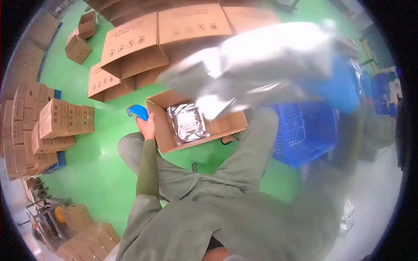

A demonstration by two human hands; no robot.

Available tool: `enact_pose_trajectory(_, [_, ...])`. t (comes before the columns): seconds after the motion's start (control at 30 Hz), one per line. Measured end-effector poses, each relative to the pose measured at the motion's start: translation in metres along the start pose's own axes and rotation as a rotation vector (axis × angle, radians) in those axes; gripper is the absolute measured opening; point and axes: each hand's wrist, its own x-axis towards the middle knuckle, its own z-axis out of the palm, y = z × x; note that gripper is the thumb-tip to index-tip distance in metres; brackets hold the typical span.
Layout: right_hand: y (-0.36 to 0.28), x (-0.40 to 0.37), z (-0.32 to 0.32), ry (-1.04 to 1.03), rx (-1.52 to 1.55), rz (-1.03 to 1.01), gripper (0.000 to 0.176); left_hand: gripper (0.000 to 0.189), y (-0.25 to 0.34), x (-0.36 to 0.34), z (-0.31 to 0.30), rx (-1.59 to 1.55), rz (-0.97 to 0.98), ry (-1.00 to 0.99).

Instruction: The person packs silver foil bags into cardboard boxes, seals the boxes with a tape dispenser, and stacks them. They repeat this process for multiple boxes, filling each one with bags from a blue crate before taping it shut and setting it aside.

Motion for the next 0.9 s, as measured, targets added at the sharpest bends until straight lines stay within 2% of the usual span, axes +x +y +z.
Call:
enact_pose_trajectory(0.1, [0.005, 0.044, 0.070, -0.273, -0.140, -0.157, 0.030, 0.029, -0.013, 0.002, 0.004, -0.076, -0.037, -0.009])
enact_pose_trajectory(0.17, [-0.003, 0.061, 0.111, -0.469, -0.339, -0.244, 0.028, 0.027, -0.025, 0.004, 0.005, 0.003, -0.003, 0.042])
enact_pose_trajectory(0.23, [0.043, 0.046, 0.192, -0.487, -0.505, -0.358, 0.030, 0.028, -0.014, 0.001, -0.003, 0.000, -0.039, 0.001])
enact_pose_trajectory(0.27, [0.038, 0.026, 0.206, -0.708, -0.552, -0.286, 0.038, 0.028, -0.009, 0.001, -0.002, -0.004, -0.068, -0.038])
enact_pose_trajectory(0.3, [0.071, 0.006, 0.226, -0.859, -0.571, -0.402, 0.051, 0.028, -0.011, 0.005, 0.003, -0.028, -0.058, -0.049])
enact_pose_trajectory(0.37, [0.073, -0.018, 0.237, -1.160, -0.361, -0.089, 0.061, 0.028, -0.028, 0.009, 0.006, -0.057, 0.040, 0.042])
enact_pose_trajectory(0.43, [0.094, -0.038, 0.244, -0.737, -0.170, -0.128, 0.052, 0.029, -0.025, -0.001, -0.002, -0.067, 0.037, -0.053])
enact_pose_trajectory(0.47, [0.102, -0.045, 0.243, -0.522, -0.213, -0.125, 0.052, 0.029, -0.016, -0.005, -0.009, 0.149, -0.017, -0.086])
enact_pose_trajectory(0.5, [0.109, -0.048, 0.240, -0.295, -0.268, -0.124, 0.053, 0.032, -0.023, -0.001, -0.009, 0.030, 0.001, -0.121])
enact_pose_trajectory(0.57, [0.116, -0.050, 0.232, -0.118, -0.416, 0.153, 0.051, 0.036, -0.014, -0.001, -0.006, -0.199, -0.018, -0.137])
enact_pose_trajectory(0.63, [0.165, -0.057, 0.257, 0.016, -0.350, 0.276, 0.049, 0.039, -0.005, 0.002, -0.008, -0.085, -0.083, -0.153])
enact_pose_trajectory(0.7, [0.179, -0.037, 0.271, -0.398, -0.431, 0.351, 0.043, 0.043, -0.006, 0.014, -0.009, -0.026, -0.043, -0.118])
enact_pose_trajectory(0.73, [0.184, -0.027, 0.282, -0.375, -0.425, 0.346, 0.043, 0.043, -0.014, 0.018, -0.009, -0.028, -0.019, -0.114])
enact_pose_trajectory(0.8, [0.184, -0.018, 0.304, -0.301, -0.325, 0.537, 0.032, 0.046, -0.015, 0.019, -0.010, -0.022, 0.045, 0.019])
enact_pose_trajectory(0.83, [0.188, -0.023, 0.310, -0.286, -0.310, 0.533, 0.032, 0.046, -0.012, 0.022, -0.012, -0.017, 0.066, 0.020])
enact_pose_trajectory(0.9, [0.202, -0.045, 0.308, -0.171, -0.298, 0.341, 0.038, 0.048, -0.001, 0.010, -0.014, 0.108, 0.191, 0.055])
